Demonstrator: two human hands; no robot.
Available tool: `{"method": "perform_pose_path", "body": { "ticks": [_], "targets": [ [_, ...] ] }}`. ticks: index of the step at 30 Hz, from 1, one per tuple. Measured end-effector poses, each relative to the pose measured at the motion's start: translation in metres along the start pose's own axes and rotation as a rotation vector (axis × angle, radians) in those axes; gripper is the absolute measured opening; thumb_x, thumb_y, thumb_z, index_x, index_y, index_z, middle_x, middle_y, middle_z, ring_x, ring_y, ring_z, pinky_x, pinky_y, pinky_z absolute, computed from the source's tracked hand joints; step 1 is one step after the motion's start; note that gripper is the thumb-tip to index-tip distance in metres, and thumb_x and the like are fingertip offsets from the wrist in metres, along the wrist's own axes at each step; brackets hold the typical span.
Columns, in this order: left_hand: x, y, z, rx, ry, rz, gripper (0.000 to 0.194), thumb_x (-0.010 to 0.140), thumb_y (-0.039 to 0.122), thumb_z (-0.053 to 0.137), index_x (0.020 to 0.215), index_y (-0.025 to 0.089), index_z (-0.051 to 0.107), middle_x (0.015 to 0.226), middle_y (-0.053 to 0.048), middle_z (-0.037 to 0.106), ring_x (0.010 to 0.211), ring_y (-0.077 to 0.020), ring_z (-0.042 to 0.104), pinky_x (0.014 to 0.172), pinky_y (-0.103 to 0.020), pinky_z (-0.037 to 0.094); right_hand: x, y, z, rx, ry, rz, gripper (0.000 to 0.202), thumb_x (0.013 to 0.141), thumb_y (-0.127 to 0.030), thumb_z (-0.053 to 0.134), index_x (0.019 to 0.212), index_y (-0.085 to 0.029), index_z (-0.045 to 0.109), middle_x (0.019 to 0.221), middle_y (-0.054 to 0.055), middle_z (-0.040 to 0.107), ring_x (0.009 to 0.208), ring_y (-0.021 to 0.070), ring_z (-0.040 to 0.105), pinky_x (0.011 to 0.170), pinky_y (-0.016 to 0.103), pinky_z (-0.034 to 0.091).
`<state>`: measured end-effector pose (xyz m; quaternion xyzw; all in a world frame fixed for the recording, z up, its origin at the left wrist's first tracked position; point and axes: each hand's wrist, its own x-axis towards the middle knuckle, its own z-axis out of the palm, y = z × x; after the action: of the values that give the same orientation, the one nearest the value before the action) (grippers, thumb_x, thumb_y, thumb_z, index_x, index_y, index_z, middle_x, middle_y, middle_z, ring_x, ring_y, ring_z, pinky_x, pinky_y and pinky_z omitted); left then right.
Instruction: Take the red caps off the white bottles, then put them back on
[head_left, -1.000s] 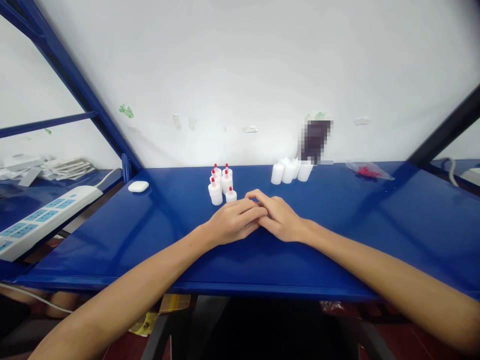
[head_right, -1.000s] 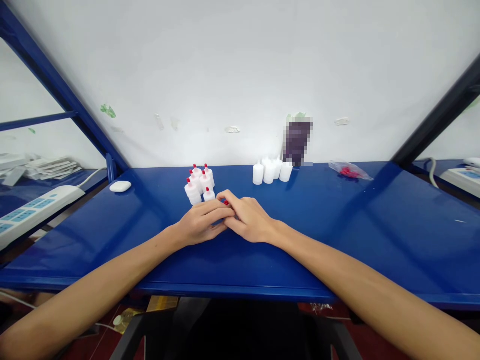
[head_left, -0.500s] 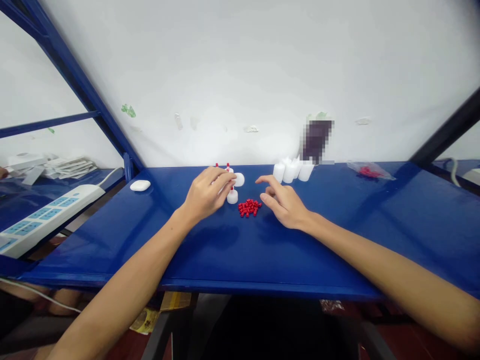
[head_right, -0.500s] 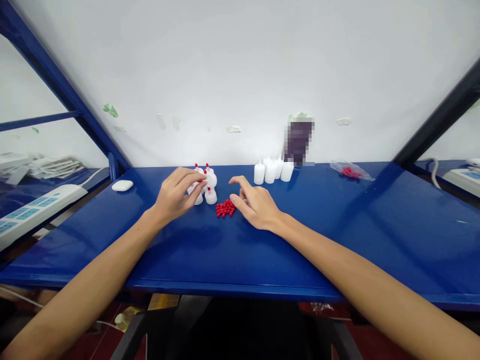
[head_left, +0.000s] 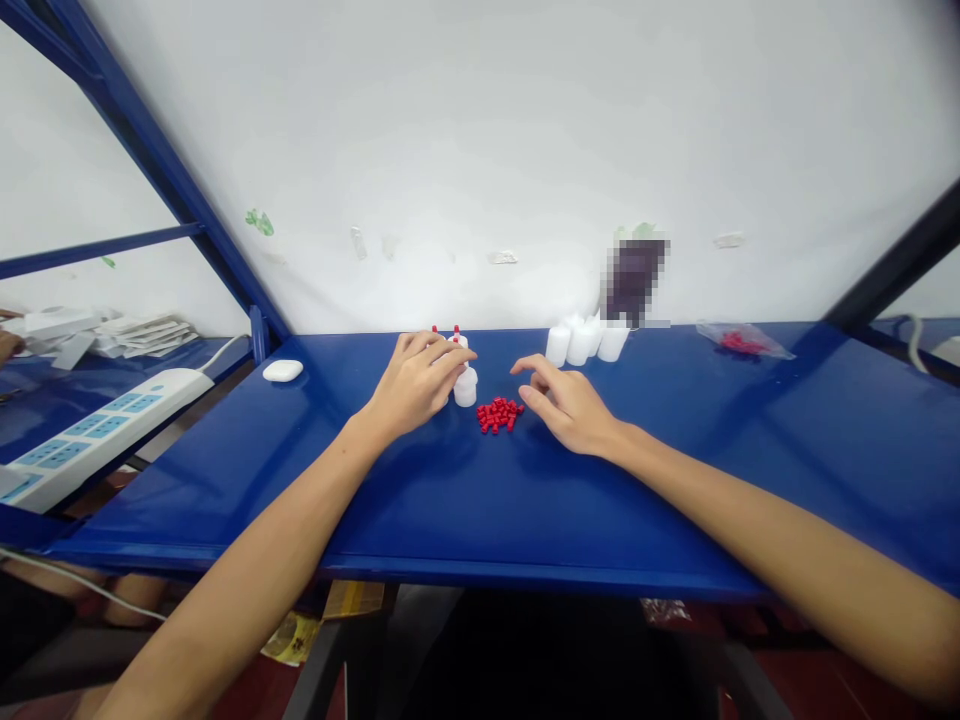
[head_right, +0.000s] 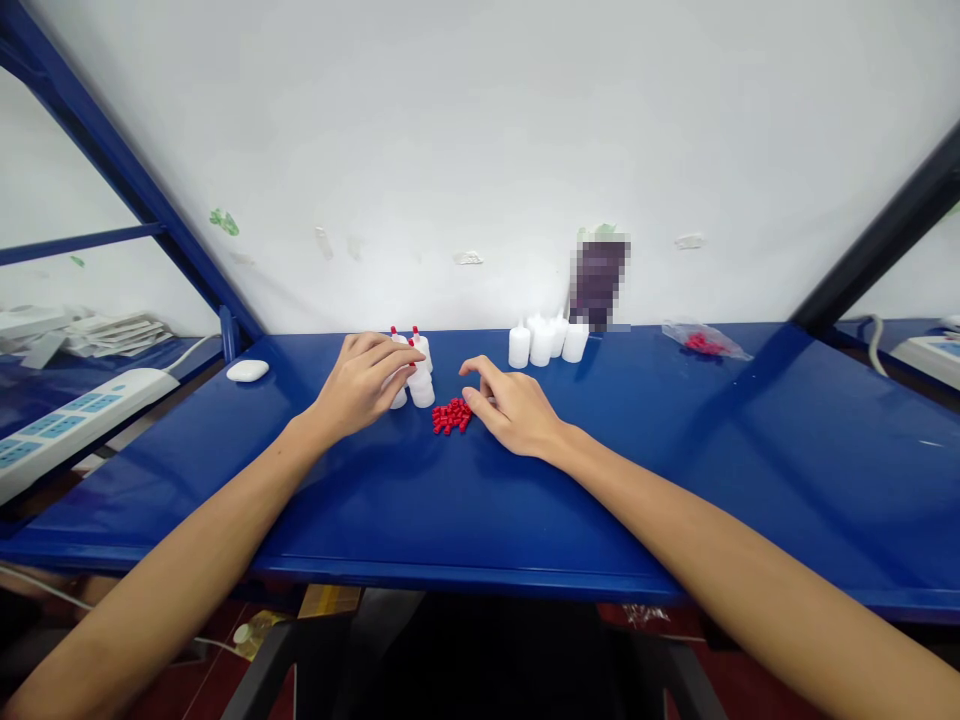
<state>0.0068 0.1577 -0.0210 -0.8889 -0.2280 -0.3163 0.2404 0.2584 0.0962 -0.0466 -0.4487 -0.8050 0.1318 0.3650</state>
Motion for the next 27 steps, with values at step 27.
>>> {"method": "perform_pose_path", "body": {
  "ticks": [27],
  "targets": [
    [0.012,0.063,-0.007,-0.445,0.132,0.194,0.010,0.082,0.009,0.061,0.086,0.019,0.060,0.083,-0.003,0.067,0.076,-0.0152,0.058,0.070,-0.031,0.047,0.086,0.051,-0.050,0.312,0.477,0.162,0.023,0.075,-0.014,0.038,0.094,-0.026,0.044,0.078,0.001,0.054,0.070,0.0192,0.050,0.064,0.033,0.040]
  ]
}}
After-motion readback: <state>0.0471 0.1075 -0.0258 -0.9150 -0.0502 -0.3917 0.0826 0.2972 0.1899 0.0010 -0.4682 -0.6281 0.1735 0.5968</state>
